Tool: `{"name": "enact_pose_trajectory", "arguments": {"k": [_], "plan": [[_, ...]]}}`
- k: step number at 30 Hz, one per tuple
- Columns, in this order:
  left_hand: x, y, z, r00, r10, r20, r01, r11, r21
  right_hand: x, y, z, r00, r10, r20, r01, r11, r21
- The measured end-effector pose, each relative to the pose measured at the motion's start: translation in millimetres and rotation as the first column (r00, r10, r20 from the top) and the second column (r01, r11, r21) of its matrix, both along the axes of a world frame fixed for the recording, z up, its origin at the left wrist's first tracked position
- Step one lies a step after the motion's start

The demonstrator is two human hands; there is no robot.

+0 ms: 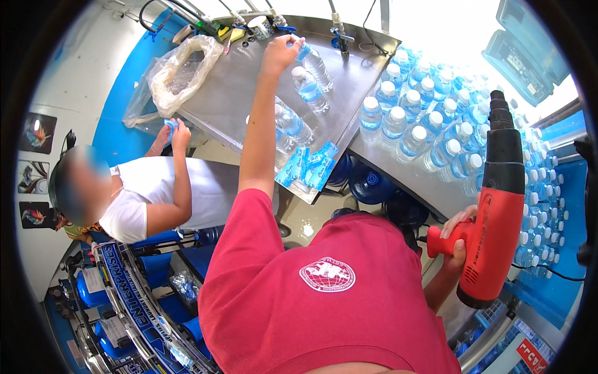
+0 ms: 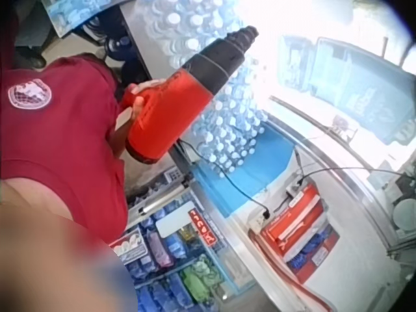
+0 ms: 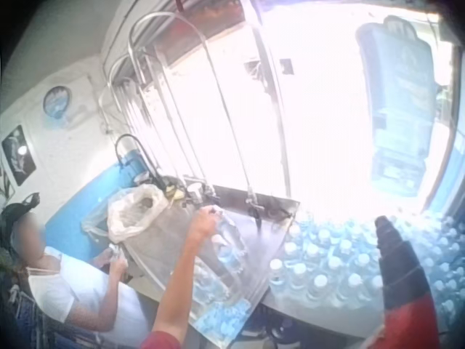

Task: The person uses a red heat gun to warm the necks of water bottles and then applies blue labels to each bottle. The person picks up bottles from a metal tray, applies the label, and places them on a table with other labeled bottles.

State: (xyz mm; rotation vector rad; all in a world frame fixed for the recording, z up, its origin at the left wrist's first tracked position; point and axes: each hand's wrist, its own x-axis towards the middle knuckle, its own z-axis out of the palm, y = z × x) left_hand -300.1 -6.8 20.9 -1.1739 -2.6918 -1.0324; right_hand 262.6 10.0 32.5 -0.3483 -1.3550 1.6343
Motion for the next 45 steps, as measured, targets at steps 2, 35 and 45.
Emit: {"name": "enact_pose_trajectory", "arguments": {"k": [2, 35, 45], "plan": [[-6, -4, 3, 0.998, -0.048, -0.045, 0.043, 0.994, -0.101, -1, -1, 0, 0.999, -0.016, 0.036, 0.015, 1.0, 0.024], [18, 11, -2, 0.934, -0.047, -0.355, -0.011, 0.987, -0.16, 6, 8, -6, 0.997, -0.031, 0.074, 0.028, 0.999, 0.039], [11, 64, 15, 0.977, -0.171, -0.129, -0.007, 0.578, -0.816, -1, 14, -11, 0.995, 0.005, 0.101, -0.007, 1.0, 0.014]]}}
